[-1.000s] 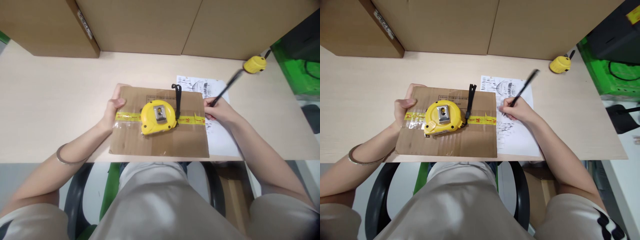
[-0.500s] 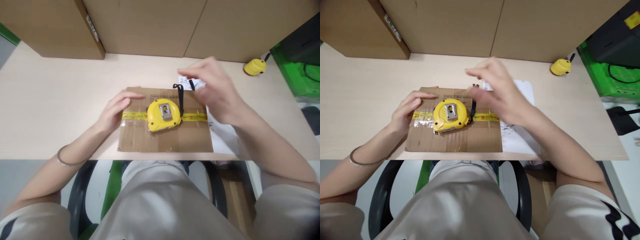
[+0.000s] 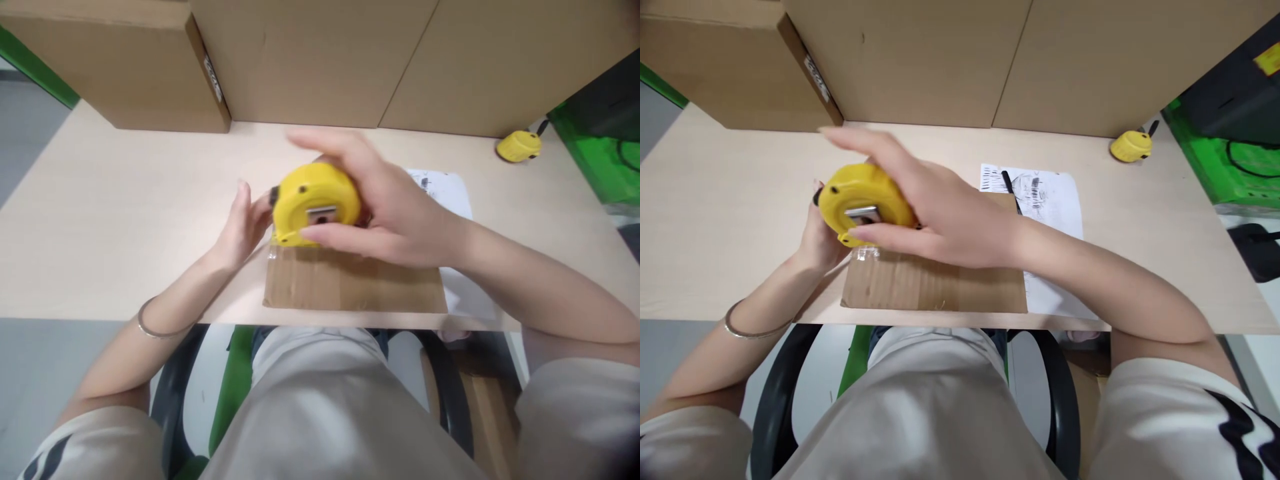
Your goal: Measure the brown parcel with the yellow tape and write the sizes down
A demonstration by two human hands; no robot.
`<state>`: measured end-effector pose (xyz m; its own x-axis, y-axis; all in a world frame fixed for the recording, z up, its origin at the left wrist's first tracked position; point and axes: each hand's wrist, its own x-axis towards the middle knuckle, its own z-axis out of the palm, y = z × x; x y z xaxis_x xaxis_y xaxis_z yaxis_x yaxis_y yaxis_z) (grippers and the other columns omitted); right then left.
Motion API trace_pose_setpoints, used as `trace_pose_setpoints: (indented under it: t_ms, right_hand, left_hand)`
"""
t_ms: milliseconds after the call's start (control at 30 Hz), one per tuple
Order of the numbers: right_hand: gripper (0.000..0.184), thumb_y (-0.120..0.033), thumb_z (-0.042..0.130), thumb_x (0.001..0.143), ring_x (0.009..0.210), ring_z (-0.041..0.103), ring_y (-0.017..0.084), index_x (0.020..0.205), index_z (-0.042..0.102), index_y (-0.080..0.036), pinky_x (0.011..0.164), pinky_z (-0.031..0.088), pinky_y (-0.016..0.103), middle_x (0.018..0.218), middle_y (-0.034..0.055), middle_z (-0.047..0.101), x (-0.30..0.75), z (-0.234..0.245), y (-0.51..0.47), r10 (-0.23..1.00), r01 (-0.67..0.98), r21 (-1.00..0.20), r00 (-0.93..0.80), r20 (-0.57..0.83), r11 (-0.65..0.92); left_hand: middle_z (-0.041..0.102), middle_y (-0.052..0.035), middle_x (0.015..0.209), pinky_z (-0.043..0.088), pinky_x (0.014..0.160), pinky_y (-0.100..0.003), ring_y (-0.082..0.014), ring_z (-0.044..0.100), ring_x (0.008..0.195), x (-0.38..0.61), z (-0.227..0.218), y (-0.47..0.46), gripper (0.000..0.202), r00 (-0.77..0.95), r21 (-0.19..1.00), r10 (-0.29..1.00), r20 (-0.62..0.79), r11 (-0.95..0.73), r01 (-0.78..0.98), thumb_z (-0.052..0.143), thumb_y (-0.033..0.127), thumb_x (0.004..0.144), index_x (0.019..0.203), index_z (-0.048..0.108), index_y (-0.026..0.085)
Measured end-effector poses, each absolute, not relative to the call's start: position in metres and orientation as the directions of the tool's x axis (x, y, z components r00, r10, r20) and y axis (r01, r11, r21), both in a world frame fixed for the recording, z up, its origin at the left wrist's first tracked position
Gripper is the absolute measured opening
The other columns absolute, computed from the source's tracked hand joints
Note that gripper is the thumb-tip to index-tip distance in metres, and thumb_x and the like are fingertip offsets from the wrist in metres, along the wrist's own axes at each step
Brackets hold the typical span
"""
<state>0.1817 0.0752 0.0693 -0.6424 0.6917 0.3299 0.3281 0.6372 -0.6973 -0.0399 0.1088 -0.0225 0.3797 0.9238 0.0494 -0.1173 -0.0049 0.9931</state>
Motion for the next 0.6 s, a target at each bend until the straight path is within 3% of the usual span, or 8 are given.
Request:
trace_pose_setpoints:
  t_ms: [133, 200, 233, 300, 367, 467, 600]
  right_hand:
    - [0.041, -0.029, 0.06, 0.1, 0.097, 0.069, 0.016, 0.14, 0.05, -0.023, 0.082, 0.053, 0.03, 0.13, 0.0004, 0.069, 0.162, 0.076, 0.074, 0.71, 0.52, -0.569, -0.683, 0.172, 0.638]
    - [0.04, -0.031, 0.062, 0.098, 0.093, 0.069, 0.016, 0.136, 0.053, -0.025, 0.075, 0.05, 0.028, 0.128, -0.0002, 0.071, 0.163, 0.073, 0.071, 0.738, 0.564, -0.541, -0.653, 0.17, 0.624]
    - [0.04, -0.033, 0.063, 0.098, 0.092, 0.07, 0.017, 0.136, 0.054, -0.025, 0.074, 0.049, 0.028, 0.127, 0.0002, 0.072, 0.167, 0.071, 0.069, 0.749, 0.577, -0.532, -0.637, 0.18, 0.619]
    - [0.043, -0.039, 0.068, 0.094, 0.089, 0.07, 0.018, 0.134, 0.057, -0.026, 0.072, 0.05, 0.028, 0.124, 0.0016, 0.073, 0.182, 0.067, 0.063, 0.772, 0.6, -0.518, -0.596, 0.22, 0.61]
    - [0.049, -0.046, 0.074, 0.089, 0.086, 0.07, 0.019, 0.132, 0.06, -0.028, 0.069, 0.052, 0.029, 0.119, 0.0027, 0.074, 0.207, 0.064, 0.054, 0.802, 0.624, -0.521, -0.545, 0.245, 0.583]
    - [0.051, -0.045, 0.083, 0.082, 0.091, 0.072, 0.023, 0.127, 0.064, -0.032, 0.072, 0.057, 0.034, 0.117, 0.0028, 0.074, 0.254, 0.062, 0.035, 0.864, 0.655, -0.565, -0.415, 0.285, 0.501]
    - [0.055, -0.039, 0.091, 0.072, 0.091, 0.072, 0.025, 0.123, 0.069, -0.038, 0.07, 0.061, 0.037, 0.115, 0.0028, 0.074, 0.309, 0.056, 0.006, 0.902, 0.711, -0.572, -0.217, 0.374, 0.409]
  left_hand:
    - [0.077, -0.0077, 0.107, 0.058, 0.103, -0.051, -0.0398, 0.065, 0.131, -0.047, -0.029, 0.115, 0.089, 0.407, 0.996, 0.913, 0.002, 0.034, -0.08, 0.017, 0.084, 0.097, 0.114, 0.076, 0.019]
    - [0.076, -0.0095, 0.116, 0.057, 0.104, -0.051, -0.0396, 0.064, 0.131, -0.054, -0.031, 0.121, 0.09, 0.518, 0.995, 0.851, 0.092, -0.067, -0.068, 0.019, 0.085, 0.096, 0.116, 0.077, 0.019]
    - [0.075, -0.0096, 0.123, 0.055, 0.107, -0.049, -0.0383, 0.063, 0.133, -0.058, -0.032, 0.125, 0.082, 0.571, 0.988, 0.807, 0.152, -0.139, -0.065, 0.029, 0.084, 0.096, 0.12, 0.077, 0.02]
    - [0.072, -0.009, 0.135, 0.052, 0.112, -0.045, -0.0345, 0.063, 0.133, -0.066, -0.03, 0.131, 0.059, 0.641, 0.965, 0.733, 0.228, -0.256, -0.051, 0.063, 0.07, 0.091, 0.127, 0.076, 0.026]
    - [0.07, -0.009, 0.139, 0.051, 0.112, -0.043, -0.0313, 0.064, 0.13, -0.072, -0.025, 0.135, 0.054, 0.675, 0.954, 0.708, 0.209, -0.299, 0.018, 0.083, 0.049, 0.083, 0.132, 0.074, 0.03]
    - [0.071, -0.0096, 0.137, 0.054, 0.106, -0.047, -0.031, 0.066, 0.125, -0.076, -0.019, 0.136, 0.055, 0.695, 0.947, 0.701, 0.159, -0.308, 0.094, 0.085, 0.042, 0.082, 0.135, 0.072, 0.033]
    - [0.075, -0.0095, 0.125, 0.056, 0.106, -0.054, -0.0333, 0.069, 0.119, -0.073, -0.017, 0.136, 0.053, 0.67, 0.951, 0.716, 0.197, -0.305, 0.046, 0.09, 0.039, 0.076, 0.127, 0.077, 0.033]
